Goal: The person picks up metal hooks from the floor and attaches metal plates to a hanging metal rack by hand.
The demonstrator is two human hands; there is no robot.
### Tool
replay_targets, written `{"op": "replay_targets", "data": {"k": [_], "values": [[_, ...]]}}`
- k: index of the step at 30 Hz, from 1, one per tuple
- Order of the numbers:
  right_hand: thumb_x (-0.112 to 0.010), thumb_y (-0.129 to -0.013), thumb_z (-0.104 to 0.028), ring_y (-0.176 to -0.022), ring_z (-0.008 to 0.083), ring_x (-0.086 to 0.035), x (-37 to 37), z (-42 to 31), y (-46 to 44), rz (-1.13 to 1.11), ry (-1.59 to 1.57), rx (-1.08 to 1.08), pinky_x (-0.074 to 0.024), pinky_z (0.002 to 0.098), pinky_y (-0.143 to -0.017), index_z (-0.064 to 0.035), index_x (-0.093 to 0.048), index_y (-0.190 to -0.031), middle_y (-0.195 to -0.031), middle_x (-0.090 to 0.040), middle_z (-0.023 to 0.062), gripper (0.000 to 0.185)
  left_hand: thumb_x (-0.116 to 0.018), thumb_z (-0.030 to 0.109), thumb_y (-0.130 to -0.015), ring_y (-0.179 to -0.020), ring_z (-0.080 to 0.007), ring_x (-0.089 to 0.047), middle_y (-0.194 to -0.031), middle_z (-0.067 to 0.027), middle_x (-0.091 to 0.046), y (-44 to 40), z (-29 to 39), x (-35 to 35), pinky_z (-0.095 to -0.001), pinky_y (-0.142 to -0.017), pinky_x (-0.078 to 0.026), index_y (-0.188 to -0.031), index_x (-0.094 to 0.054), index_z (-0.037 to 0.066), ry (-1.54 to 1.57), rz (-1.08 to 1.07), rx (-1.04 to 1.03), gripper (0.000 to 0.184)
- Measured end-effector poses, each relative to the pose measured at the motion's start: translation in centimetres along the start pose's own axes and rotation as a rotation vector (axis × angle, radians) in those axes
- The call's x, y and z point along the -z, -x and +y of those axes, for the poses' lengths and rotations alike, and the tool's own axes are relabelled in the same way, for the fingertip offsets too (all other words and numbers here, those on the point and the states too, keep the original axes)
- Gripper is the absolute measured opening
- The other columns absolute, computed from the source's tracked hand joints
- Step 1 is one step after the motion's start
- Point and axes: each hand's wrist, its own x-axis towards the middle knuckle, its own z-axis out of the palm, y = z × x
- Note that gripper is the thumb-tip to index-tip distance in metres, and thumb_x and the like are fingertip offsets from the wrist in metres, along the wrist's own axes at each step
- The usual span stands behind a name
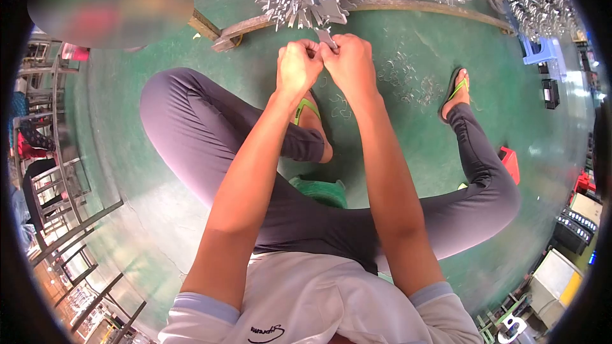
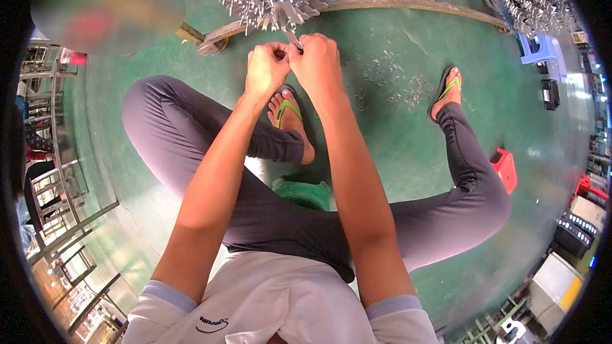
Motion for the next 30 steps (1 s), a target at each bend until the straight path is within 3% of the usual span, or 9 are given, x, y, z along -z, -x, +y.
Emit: {"op": "replay_targets", "data": {"k": [3, 6, 7, 11, 14, 15, 20, 23, 30], "values": [[-0.076, -0.082, -0.015, -0.079, 0.0476, -0.068, 0.6, -0.5, -1.2, -0.036, 0.03, -0.109, -0.0539, 0.0515, -0.069, 0.0052, -0.069, -0.081, -0.079, -0.068, 0.027, 0.021, -0.072, 0.019, -0.088, -0.068, -0.0233, -0.072, -0.075, -0.0134, -0.074, -0.7, -1.0, -1.4, -0.0366, -0.07, -0.058, -0.09, -0.075, -0.004, 0.113, 0.042, 0.052, 0.023], [-0.076, -0.083, -0.015, -0.077, 0.0467, -0.069, 0.5, 0.3, -2.1, -0.004, 0.03, -0.105, -0.0543, 0.0506, -0.068, 0.0046, -0.068, -0.08, -0.075, -0.068, 0.0269, 0.021, -0.068, 0.017, -0.092, -0.074, -0.0226, -0.07, -0.091, -0.0118, -0.073, -1.9, -2.5, -2.1, -0.0379, -0.069, -0.059, -0.109, -0.07, -0.004, 0.806, -0.039, 0.475, 0.027], [-0.076, -0.083, -0.014, -0.076, 0.046, -0.069, 0.4, 0.7, -2.4, 0.013, 0.029, -0.086, -0.0545, 0.05, -0.068, 0.0047, -0.069, -0.08, -0.075, -0.068, 0.0267, 0.02, -0.054, 0.013, -0.101, -0.095, -0.0269, -0.066, -0.112, -0.0136, -0.066, -2.3, -2.9, -1.7, -0.0398, -0.083, -0.058, -0.131, -0.054, -0.003, 0.974, -0.098, 0.558, 0.034], [-0.076, -0.082, -0.014, -0.072, 0.0427, -0.071, 0.6, 1.0, -3.4, -0.005, 0.024, -0.074, -0.0551, 0.0482, -0.067, 0.0053, -0.07, -0.083, -0.072, -0.069, 0.0252, 0.02, -0.048, 0.017, -0.106, -0.112, -0.0302, -0.062, -0.129, -0.0188, -0.059, -4.2, -2.8, -2.0, -0.0403, -0.095, -0.055, -0.135, -0.05, -0.002, 1.182, -0.105, 0.476, 0.035], [-0.076, -0.082, -0.015, -0.071, 0.0405, -0.072, 0.2, 1.5, -4.0, 0.006, 0.044, -0.081, -0.0556, 0.0464, -0.067, 0.0062, -0.071, -0.084, -0.072, -0.069, 0.0242, 0.022, -0.051, 0.017, -0.106, -0.106, -0.0321, -0.067, -0.124, -0.0207, -0.065, -6.0, -4.7, -3.2, -0.0439, -0.09, -0.057, -0.135, -0.051, -0.006, 1.317, -0.108, 0.538, 0.037], [-0.076, -0.082, -0.015, -0.071, 0.0406, -0.072, 0.1, 2.0, -4.3, 0.005, 0.026, -0.068, -0.0556, 0.0458, -0.067, 0.0063, -0.071, -0.084, -0.072, -0.069, 0.0243, 0.022, -0.053, 0.02, -0.106, -0.104, -0.0325, -0.069, -0.124, -0.0241, -0.065, -5.8, -4.2, -3.4, -0.0421, -0.089, -0.059, -0.13, -0.054, -0.008, 1.32, -0.051, 0.541, 0.036], [-0.075, -0.083, -0.014, -0.071, 0.0369, -0.074, -0.4, 4.1, -4.6, -0.025, 0.008, -0.062, -0.0568, 0.041, -0.065, 0.007, -0.071, -0.083, -0.073, -0.071, 0.0239, 0.021, -0.055, 0.023, -0.107, -0.102, -0.0303, -0.071, -0.116, -0.0234, -0.066, -6.1, -4.1, -3.5, -0.0371, -0.088, -0.061, -0.122, -0.055, -0.007, 1.239, -0.134, 0.514, 0.034], [-0.073, -0.089, -0.011, -0.069, 0.0167, -0.076, 0.0, 3.2, -4.2, -0.084, -0.06, -0.123, -0.0588, 0.0295, -0.064, 0.006, -0.075, -0.093, -0.075, -0.076, 0.0145, 0.018, -0.058, 0.023, -0.106, -0.097, -0.0291, -0.072, -0.111, -0.0227, -0.069, -6.3, -4.4, -3.8, -0.0357, -0.085, -0.062, -0.118, -0.057, -0.009, 1.168, -0.124, 0.463, 0.034], [-0.073, -0.089, -0.009, -0.065, 0.0159, -0.074, -0.2, 3.6, -4.1, -0.084, -0.018, -0.109, -0.0586, 0.029, -0.06, 0.0065, -0.075, -0.095, -0.073, -0.075, 0.0142, 0.017, -0.06, 0.022, -0.105, -0.091, -0.0271, -0.074, -0.101, -0.021, -0.073, -5.8, -4.5, -4.1, -0.0344, -0.082, -0.063, -0.109, -0.064, -0.01, 1.164, -0.105, 0.406, 0.032]]}}
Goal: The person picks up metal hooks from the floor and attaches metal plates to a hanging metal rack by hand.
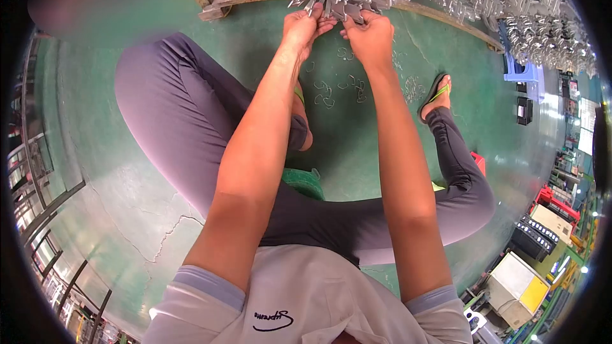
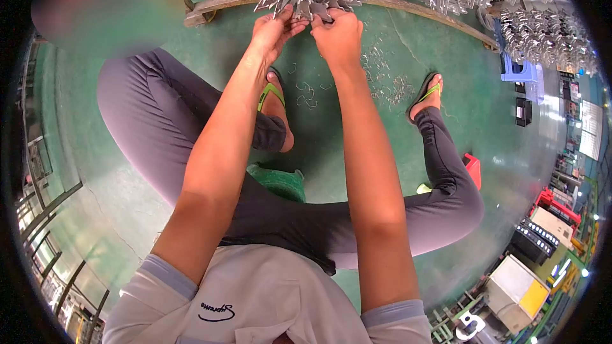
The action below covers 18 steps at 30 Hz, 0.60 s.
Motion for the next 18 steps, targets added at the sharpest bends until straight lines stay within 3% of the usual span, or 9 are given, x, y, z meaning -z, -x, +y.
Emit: {"op": "replay_targets", "data": {"k": [3, 11, 14, 17, 18], "values": [[-0.073, -0.088, -0.009, -0.065, 0.0158, -0.074, -0.2, 0.8, 0.0, 0.006, 0.031, 0.019, -0.0588, 0.0298, -0.06, 0.0065, -0.075, -0.096, -0.073, -0.075, 0.0135, 0.017, -0.059, 0.023, -0.106, -0.082, -0.0244, -0.074, -0.096, -0.0195, -0.074, 0.3, -0.1, -0.2, -0.0309, -0.075, -0.062, -0.104, -0.064, -0.009, 0.02, 0.009, -0.005, 0.033], [-0.073, -0.089, -0.008, -0.064, 0.0161, -0.074, -0.8, 1.7, 0.3, 0.062, -0.019, 0.033, -0.0589, 0.0299, -0.06, 0.007, -0.075, -0.098, -0.074, -0.075, 0.0143, 0.018, -0.062, 0.021, -0.105, -0.084, -0.0249, -0.074, -0.097, -0.0204, -0.073, 0.3, -0.7, -0.1, -0.0316, -0.076, -0.063, -0.098, -0.062, -0.009, 0.052, -0.007, 0.002, 0.031], [-0.074, -0.088, -0.01, -0.062, 0.0208, -0.074, 0.1, -0.4, 1.0, 0.075, 0.029, 0.011, -0.058, 0.0329, -0.062, 0.0076, -0.073, -0.09, -0.074, -0.075, 0.0177, 0.017, -0.063, 0.02, -0.103, -0.09, -0.0273, -0.074, -0.103, -0.0206, -0.072, 0.2, -1.1, 0.1, -0.0335, -0.079, -0.063, -0.103, -0.062, -0.008, 0.085, -0.01, 0.029, 0.028], [-0.075, -0.085, -0.013, -0.073, 0.0368, -0.074, 0.9, -1.1, 1.6, 0.072, 0.12, -0.014, -0.0568, 0.0425, -0.07, 0.0069, -0.072, -0.092, -0.078, -0.073, 0.0222, 0.021, -0.066, 0.021, -0.102, -0.095, -0.0282, -0.073, -0.106, -0.0192, -0.071, 0.5, -0.7, -0.5, -0.034, -0.08, -0.063, -0.107, -0.062, -0.007, 0.079, 0.012, 0.03, 0.028], [-0.075, -0.085, -0.013, -0.074, 0.0369, -0.074, 1.1, -1.6, 2.3, 0.157, 0.142, 0.011, -0.0568, 0.0429, -0.071, 0.0064, -0.071, -0.094, -0.08, -0.074, 0.0221, 0.022, -0.067, 0.021, -0.102, -0.096, -0.0281, -0.073, -0.107, -0.0185, -0.07, 0.9, -0.6, -0.8, -0.0338, -0.08, -0.062, -0.107, -0.061, -0.006, 0.071, 0.026, 0.029, 0.028]]}}
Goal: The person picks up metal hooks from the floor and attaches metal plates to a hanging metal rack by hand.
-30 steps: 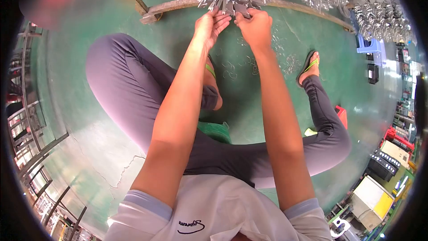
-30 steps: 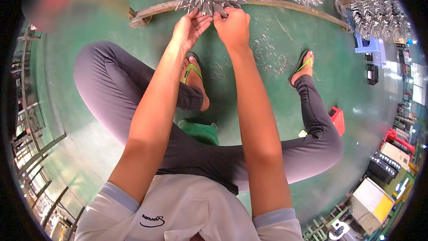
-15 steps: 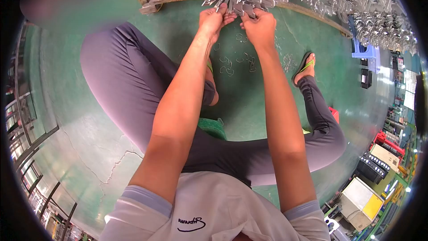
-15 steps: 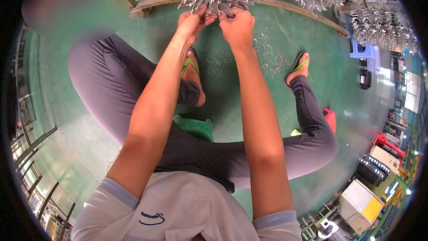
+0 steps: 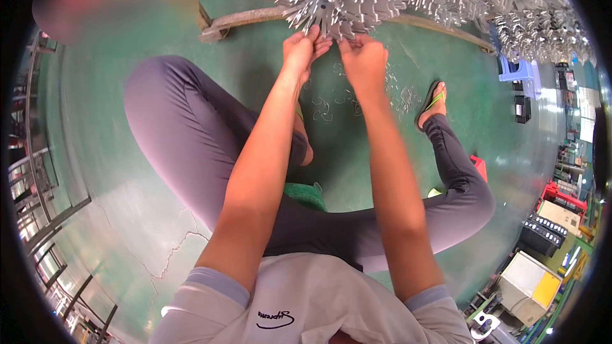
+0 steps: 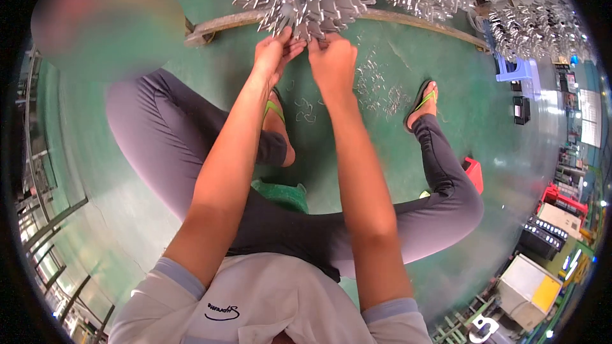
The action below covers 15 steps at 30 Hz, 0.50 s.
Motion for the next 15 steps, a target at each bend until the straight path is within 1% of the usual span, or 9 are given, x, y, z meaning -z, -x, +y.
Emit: {"op": "replay_targets", "data": {"k": [1, 2, 4, 6, 7, 10, 13, 15], "values": [[-0.076, -0.085, -0.014, -0.076, 0.037, -0.073, 0.3, -0.6, 1.0, 0.083, 0.022, 0.02, -0.0567, 0.0432, -0.072, 0.0059, -0.071, -0.096, -0.082, -0.074, 0.0219, 0.023, -0.066, 0.02, -0.102, -0.086, -0.0231, -0.073, -0.099, -0.016, -0.072, 0.5, 0.2, -0.2, -0.031, -0.075, -0.063, -0.111, -0.059, -0.009, -0.004, 0.025, -0.031, 0.031], [-0.076, -0.085, -0.014, -0.077, 0.0371, -0.073, 0.3, -1.2, 1.5, 0.165, 0.043, 0.041, -0.0567, 0.0436, -0.073, 0.0054, -0.071, -0.098, -0.084, -0.074, 0.0218, 0.024, -0.067, 0.02, -0.102, -0.086, -0.0223, -0.073, -0.099, -0.0155, -0.072, 0.4, 0.3, -0.4, -0.0308, -0.075, -0.063, -0.111, -0.06, -0.008, -0.013, 0.038, -0.04, 0.03], [-0.076, -0.086, -0.017, -0.075, 0.0325, -0.074, 0.1, -1.8, 2.1, 0.122, 0.039, 0.007, -0.0568, 0.041, -0.071, 0.0055, -0.071, -0.103, -0.082, -0.074, 0.0199, 0.028, -0.067, 0.019, -0.101, -0.085, -0.0208, -0.073, -0.099, -0.0145, -0.072, -0.1, 0.0, -0.2, -0.0303, -0.075, -0.063, -0.111, -0.061, -0.008, -0.033, 0.07, -0.053, 0.029], [-0.076, -0.086, -0.019, -0.073, 0.0279, -0.075, -0.4, -2.1, 2.5, 0.08, 0.034, -0.031, -0.0569, 0.0384, -0.069, 0.0056, -0.071, -0.107, -0.08, -0.075, 0.0181, 0.033, -0.067, 0.017, -0.101, -0.085, -0.0195, -0.072, -0.099, -0.0142, -0.072, -0.4, -0.1, -0.1, -0.0308, -0.075, -0.063, -0.109, -0.063, -0.006, -0.013, 0.051, -0.048, 0.025], [-0.075, -0.087, -0.018, -0.067, 0.0263, -0.074, -0.9, -2.0, 2.2, 0.05, -0.019, -0.026, -0.0566, 0.0381, -0.064, 0.0065, -0.072, -0.108, -0.078, -0.074, 0.0177, 0.032, -0.068, 0.016, -0.1, -0.085, -0.0189, -0.072, -0.099, -0.0141, -0.072, -0.4, 0.0, 0.0, -0.031, -0.075, -0.063, -0.108, -0.063, -0.006, 0.0, 0.046, -0.045, 0.023], [-0.074, -0.089, -0.016, -0.058, 0.0226, -0.072, -1.2, -2.4, 1.2, -0.044, -0.122, -0.036, -0.0546, 0.0348, -0.055, 0.0069, -0.073, -0.098, -0.072, -0.073, 0.0162, 0.024, -0.068, 0.012, -0.099, -0.083, -0.0194, -0.073, -0.097, -0.0138, -0.072, -0.2, 0.4, -0.2, -0.0315, -0.074, -0.063, -0.104, -0.065, -0.005, -0.034, 0.054, -0.015, 0.018], [-0.071, -0.09, -0.013, -0.054, 0.0291, -0.07, -1.5, -2.3, 0.1, -0.11, -0.225, -0.125, -0.0559, 0.0409, -0.057, 0.0065, -0.071, -0.084, -0.064, -0.07, 0.0164, 0.02, -0.072, 0.012, -0.096, -0.085, -0.0191, -0.072, -0.096, -0.0095, -0.073, 0.1, 0.7, -0.3, -0.0302, -0.075, -0.061, -0.102, -0.067, 0.0, 0.015, 0.017, 0.019, 0.014], [-0.07, -0.091, -0.013, -0.053, 0.0269, -0.07, -1.3, -2.6, -0.2, -0.117, -0.197, -0.135, -0.0551, 0.0394, -0.054, 0.0059, -0.071, -0.084, -0.064, -0.07, 0.0169, 0.02, -0.068, 0.009, -0.098, -0.082, -0.0214, -0.073, -0.096, -0.0134, -0.073, 0.1, 0.8, -0.4, -0.0313, -0.074, -0.062, -0.102, -0.065, -0.003, 0.017, 0.019, 0.002, 0.013]]}}
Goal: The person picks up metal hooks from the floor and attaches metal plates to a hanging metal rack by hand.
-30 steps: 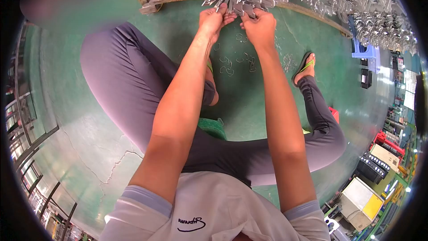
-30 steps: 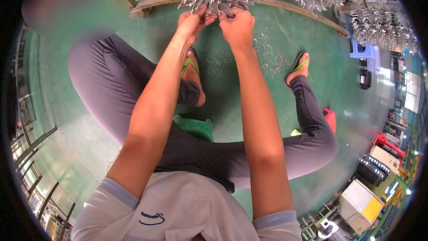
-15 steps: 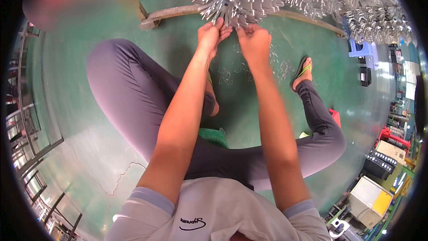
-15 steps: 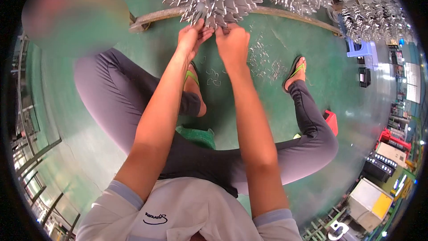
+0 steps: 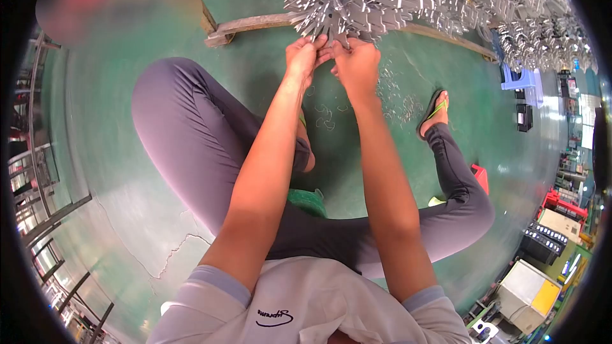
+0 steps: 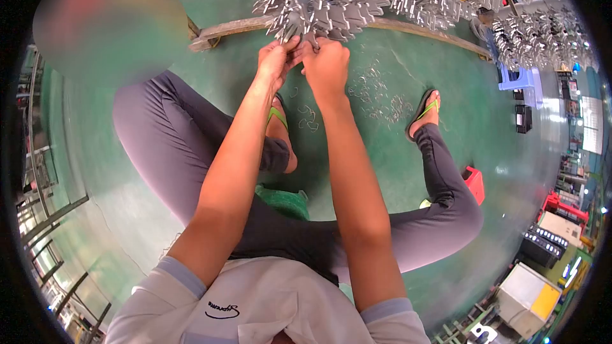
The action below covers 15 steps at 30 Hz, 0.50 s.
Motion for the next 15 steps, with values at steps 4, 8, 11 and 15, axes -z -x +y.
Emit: {"op": "replay_targets", "data": {"k": [4, 8, 11, 15], "values": [[-0.069, -0.091, -0.014, -0.051, 0.0267, -0.07, 0.0, -0.3, -0.3, -0.009, 0.014, -0.025, -0.0548, 0.0382, -0.053, 0.0055, -0.071, -0.084, -0.065, -0.07, 0.0168, 0.021, -0.068, 0.007, -0.097, -0.079, -0.0236, -0.074, -0.094, -0.0159, -0.073, -0.7, -0.1, 0.3, -0.0323, -0.074, -0.063, -0.102, -0.064, -0.006, -0.031, 0.017, -0.005, 0.014], [-0.07, -0.09, -0.016, -0.05, 0.0266, -0.069, -0.4, 0.7, -0.3, 0.022, 0.059, -0.006, -0.0545, 0.0378, -0.051, 0.0058, -0.071, -0.085, -0.065, -0.07, 0.0167, 0.022, -0.07, 0.008, -0.096, -0.086, -0.0206, -0.072, -0.099, -0.0123, -0.074, -0.6, -0.3, 0.8, -0.0333, -0.082, -0.061, -0.102, -0.068, -0.003, -0.036, 0.03, 0.025, 0.013], [-0.071, -0.09, -0.016, -0.049, 0.0235, -0.068, -0.8, 1.0, -0.1, 0.035, 0.057, -0.003, -0.0531, 0.0364, -0.049, 0.0063, -0.071, -0.087, -0.065, -0.071, 0.0155, 0.023, -0.07, 0.008, -0.096, -0.088, -0.0211, -0.072, -0.1, -0.0131, -0.074, 0.1, 0.0, 0.6, -0.033, -0.083, -0.06, -0.103, -0.068, -0.004, -0.067, 0.029, 0.034, 0.014], [-0.072, -0.089, -0.019, -0.055, 0.0277, -0.069, -0.3, 0.2, 0.6, 0.0, 0.044, -0.054, -0.0534, 0.0407, -0.056, 0.0047, -0.072, -0.088, -0.068, -0.071, 0.0168, 0.023, -0.063, 0.006, -0.099, -0.087, -0.0218, -0.072, -0.1, -0.0146, -0.074, -0.1, -0.6, 1.0, -0.0323, -0.081, -0.061, -0.104, -0.069, -0.006, -0.006, 0.005, 0.027, 0.014]]}}
